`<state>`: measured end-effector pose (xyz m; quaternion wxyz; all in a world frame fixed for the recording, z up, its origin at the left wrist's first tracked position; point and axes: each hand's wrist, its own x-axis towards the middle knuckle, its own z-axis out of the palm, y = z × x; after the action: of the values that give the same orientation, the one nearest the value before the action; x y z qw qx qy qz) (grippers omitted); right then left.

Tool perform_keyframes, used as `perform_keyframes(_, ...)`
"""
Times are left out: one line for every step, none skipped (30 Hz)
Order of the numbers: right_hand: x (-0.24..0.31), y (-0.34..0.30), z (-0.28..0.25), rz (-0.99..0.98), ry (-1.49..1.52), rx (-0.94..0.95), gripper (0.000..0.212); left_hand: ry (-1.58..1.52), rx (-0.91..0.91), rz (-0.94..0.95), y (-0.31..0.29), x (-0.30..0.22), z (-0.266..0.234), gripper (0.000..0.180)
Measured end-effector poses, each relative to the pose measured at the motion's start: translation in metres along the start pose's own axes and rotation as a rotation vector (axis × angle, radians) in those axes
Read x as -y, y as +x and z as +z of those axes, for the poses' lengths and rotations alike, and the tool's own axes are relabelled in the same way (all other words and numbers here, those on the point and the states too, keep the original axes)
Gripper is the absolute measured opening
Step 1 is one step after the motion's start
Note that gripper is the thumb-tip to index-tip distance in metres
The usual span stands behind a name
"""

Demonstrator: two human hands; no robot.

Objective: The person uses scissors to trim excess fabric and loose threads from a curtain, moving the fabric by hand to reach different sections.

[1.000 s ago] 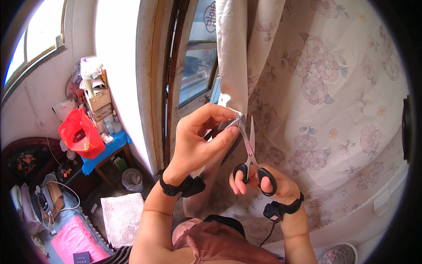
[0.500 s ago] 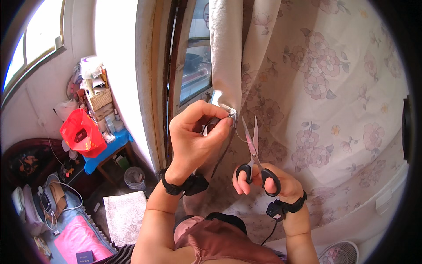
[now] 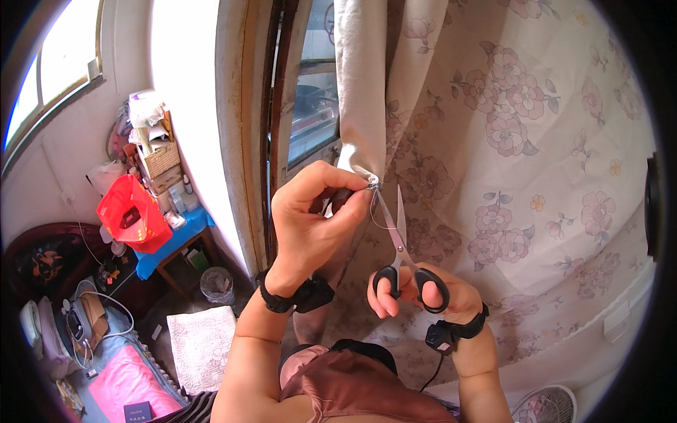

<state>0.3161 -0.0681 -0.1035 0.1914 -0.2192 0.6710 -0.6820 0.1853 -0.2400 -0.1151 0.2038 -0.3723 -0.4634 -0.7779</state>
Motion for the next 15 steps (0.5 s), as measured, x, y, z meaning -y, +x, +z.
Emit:
perform_keyframes(-0.0007,0.0006,-0.0008,0.01,0.023,0.006,0.07,0.016,0.006,0.006,0.0002,-0.0007,0.0,0.011)
perform_keyframes(-0.0008,0.0005,-0.0007,0.01,0.022,0.006,0.07,0.031,0.013,0.012,0.0004,-0.0018,0.0001,0.011)
perform_keyframes(-0.0012,0.0002,-0.0005,0.018,0.022,0.012,0.07,0.032,0.012,0.013,0.0005,-0.0018,-0.0003,0.011)
perform_keyframes(-0.0014,0.0001,-0.0005,0.026,0.022,0.017,0.071,0.044,0.012,0.025,0.0006,-0.0014,-0.0009,0.011)
perform_keyframes(-0.002,0.0005,-0.0018,0.026,0.022,0.017,0.071,0.056,0.012,0.037,0.0006,-0.0006,-0.0012,0.011)
perform_keyframes(-0.0026,0.001,-0.0034,0.023,0.02,0.034,0.071,0.055,0.012,0.037,0.0005,-0.0008,-0.0012,0.011)
perform_keyframes(-0.0028,0.0013,-0.0044,0.02,0.017,0.051,0.071,0.054,0.011,0.033,0.0003,-0.0014,-0.0011,0.011)
perform_keyframes(-0.0028,0.002,-0.0045,0.021,0.018,0.053,0.071,0.055,0.008,0.028,0.0,-0.0015,-0.0015,0.011)
perform_keyframes(-0.0026,0.0027,-0.0043,0.023,0.02,0.055,0.071,0.056,0.007,0.027,-0.0001,-0.0012,-0.002,0.011)
perform_keyframes(-0.0027,0.0032,-0.0044,0.024,0.022,0.058,0.072,0.058,0.013,0.029,0.0,-0.0008,-0.0024,0.011)
perform_keyframes(-0.003,0.0036,-0.005,0.025,0.022,0.058,0.072,0.057,0.02,0.031,0.0003,-0.0004,-0.0026,0.011)
perform_keyframes(-0.0035,0.0039,-0.0057,0.03,0.018,0.062,0.072,0.057,0.02,0.03,0.0002,-0.0002,-0.0029,0.011)
perform_keyframes(-0.0038,0.0042,-0.0062,0.036,0.014,0.066,0.073,0.06,0.021,0.029,-0.0001,0.0,-0.0031,0.011)
perform_keyframes(-0.0034,0.0041,-0.0058,0.036,0.014,0.065,0.073,0.063,0.021,0.027,-0.0003,-0.0001,-0.0032,0.011)
perform_keyframes(-0.0029,0.004,-0.0049,0.041,0.017,0.058,0.074,0.062,0.021,0.027,-0.0002,-0.0001,-0.0033,0.011)
